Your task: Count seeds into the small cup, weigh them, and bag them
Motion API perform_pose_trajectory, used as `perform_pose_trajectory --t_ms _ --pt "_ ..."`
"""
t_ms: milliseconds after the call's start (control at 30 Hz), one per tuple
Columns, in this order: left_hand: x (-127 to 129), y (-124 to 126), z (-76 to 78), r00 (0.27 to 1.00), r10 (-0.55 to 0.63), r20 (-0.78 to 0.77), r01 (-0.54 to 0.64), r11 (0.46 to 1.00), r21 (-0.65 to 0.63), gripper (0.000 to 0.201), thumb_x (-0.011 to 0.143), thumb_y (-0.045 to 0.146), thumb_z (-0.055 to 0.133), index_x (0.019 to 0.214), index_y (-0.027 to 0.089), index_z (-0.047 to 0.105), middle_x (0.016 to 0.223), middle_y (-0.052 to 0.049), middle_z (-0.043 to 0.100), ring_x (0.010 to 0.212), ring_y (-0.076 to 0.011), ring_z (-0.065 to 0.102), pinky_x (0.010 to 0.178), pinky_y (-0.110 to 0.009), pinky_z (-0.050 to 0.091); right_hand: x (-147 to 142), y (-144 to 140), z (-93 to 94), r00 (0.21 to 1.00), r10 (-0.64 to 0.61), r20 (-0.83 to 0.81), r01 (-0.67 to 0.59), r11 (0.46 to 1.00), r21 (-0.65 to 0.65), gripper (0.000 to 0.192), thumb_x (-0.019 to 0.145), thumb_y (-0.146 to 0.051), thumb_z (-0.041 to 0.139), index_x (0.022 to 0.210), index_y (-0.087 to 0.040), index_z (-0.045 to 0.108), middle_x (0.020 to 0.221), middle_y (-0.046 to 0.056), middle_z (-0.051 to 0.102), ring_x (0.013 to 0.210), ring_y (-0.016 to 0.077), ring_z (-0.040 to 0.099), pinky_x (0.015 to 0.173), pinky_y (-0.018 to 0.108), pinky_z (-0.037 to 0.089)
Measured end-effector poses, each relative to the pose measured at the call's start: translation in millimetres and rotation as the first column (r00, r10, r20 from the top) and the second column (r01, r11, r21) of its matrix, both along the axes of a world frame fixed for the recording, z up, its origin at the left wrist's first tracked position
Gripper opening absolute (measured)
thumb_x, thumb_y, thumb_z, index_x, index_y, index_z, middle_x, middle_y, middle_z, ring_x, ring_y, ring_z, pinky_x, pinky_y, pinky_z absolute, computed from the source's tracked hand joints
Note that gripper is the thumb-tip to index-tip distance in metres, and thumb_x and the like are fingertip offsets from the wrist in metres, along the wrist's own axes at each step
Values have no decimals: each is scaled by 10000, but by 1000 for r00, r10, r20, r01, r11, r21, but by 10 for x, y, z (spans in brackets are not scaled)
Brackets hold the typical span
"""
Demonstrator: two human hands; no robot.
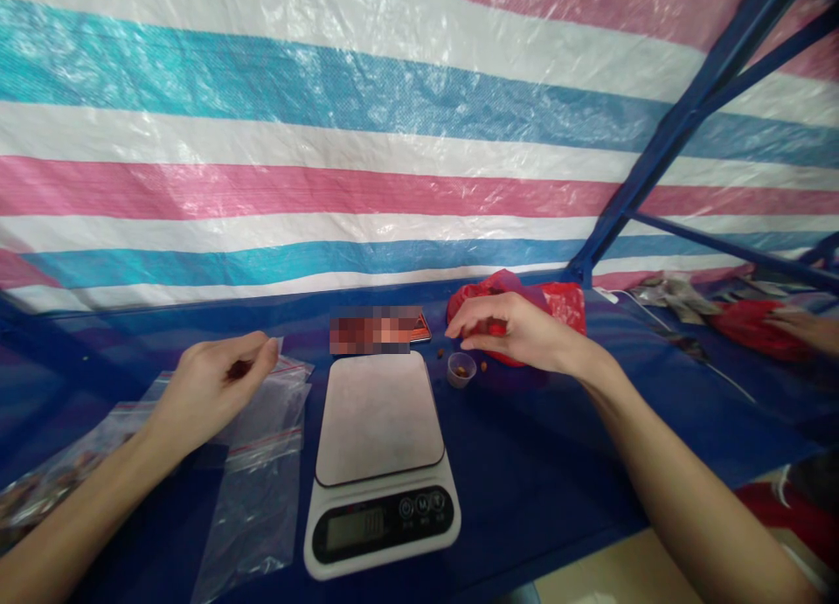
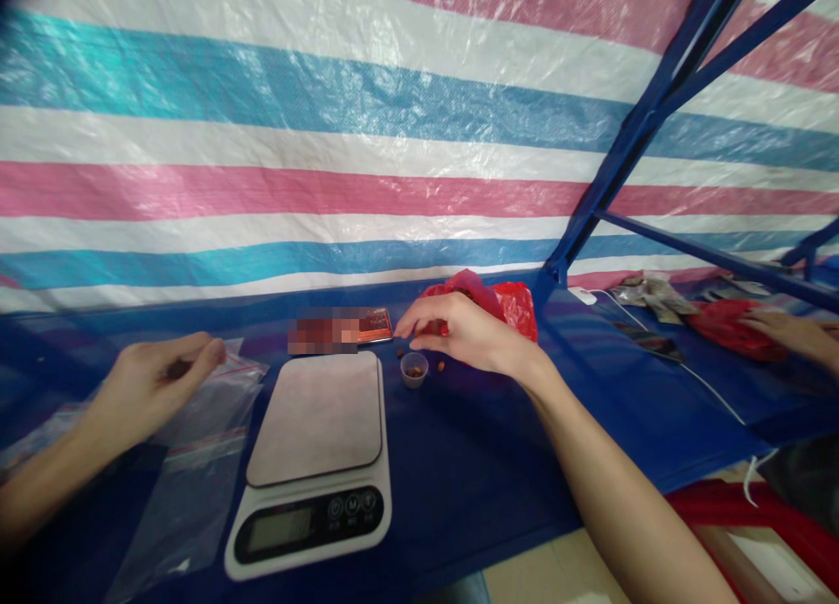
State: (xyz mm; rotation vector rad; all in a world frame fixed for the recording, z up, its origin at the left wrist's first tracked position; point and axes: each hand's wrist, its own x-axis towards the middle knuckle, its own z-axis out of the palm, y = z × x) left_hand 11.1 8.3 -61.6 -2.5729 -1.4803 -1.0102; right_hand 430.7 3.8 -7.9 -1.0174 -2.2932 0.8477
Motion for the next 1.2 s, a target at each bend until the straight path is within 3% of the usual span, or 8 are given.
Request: perform_pose_trajectory --t_ms 133,200,267,400,467,667,1033,1200 --pt "5 1 1 1000 -3 -3 4 1000 7 503 1030 444 450 592 197 461 528 71 378 455 -72 389 502 -221 306 -14 4 -29 1000 18 -11 -19 984 -178 250 919 -375 803 1036 -154 785 959 78 797 828 199 755 722 291 589" --pt "5 -1 2 1000 -6 -9 6 1000 9 499 1034 439 446 598 197 463 528 73 375 451 -71 389 504 -222 303 -26 2 -34 1000 24 -1 -23 979 -200 292 900 -413 826 1020 -151 781 923 74 785 793 204 748 687 292 577" --pt "-4 -3 -2 1000 -1 -19 1 1000 6 498 1039 437 440 603 197 459 533 74 367 455 -72 389 509 -225 299 -35 16 -45 999 35 9 -34 992 -125 276 915 -410 816 1011 -154 780 943 77 774 819 206 737 708 293 567" --pt "-20 -3 -10 1000 13 -21 -13 1000 -5 494 1034 449 444 607 201 452 546 70 366 470 -80 393 518 -229 300 -23 113 -139 996 -28 81 13 983 183 146 1025 -230 657 1006 -162 785 974 80 752 892 197 703 812 304 532" --pt "-14 0 -8 1000 13 -14 -13 1000 -17 488 1029 449 446 608 202 456 545 68 371 471 -83 395 518 -229 304 -12 171 -213 987 -40 156 3 974 228 158 1008 -144 644 995 -159 801 962 81 749 879 196 700 819 304 526" --pt "11 1 3 1000 5 -7 -5 1000 -16 495 1019 456 437 598 201 486 522 65 395 459 -87 394 511 -234 298 -18 252 -379 968 38 247 -67 992 111 190 999 -183 696 1118 -175 844 984 84 754 859 190 719 775 275 534" --pt "6 6 -4 1000 -2 -11 2 1000 -3 510 1025 465 439 595 197 492 529 63 409 463 -86 412 517 -231 307 -3 325 -484 959 -5 282 -9 999 46 84 894 -108 719 870 -158 782 867 53 762 785 189 706 750 277 530" --pt "8 14 -10 1000 20 -10 -20 1000 -23 512 1020 478 434 597 196 498 524 63 408 465 -88 405 519 -235 305 4 281 -464 965 -47 257 49 999 -2 74 917 -141 664 859 -173 698 819 24 704 683 163 659 623 256 498"
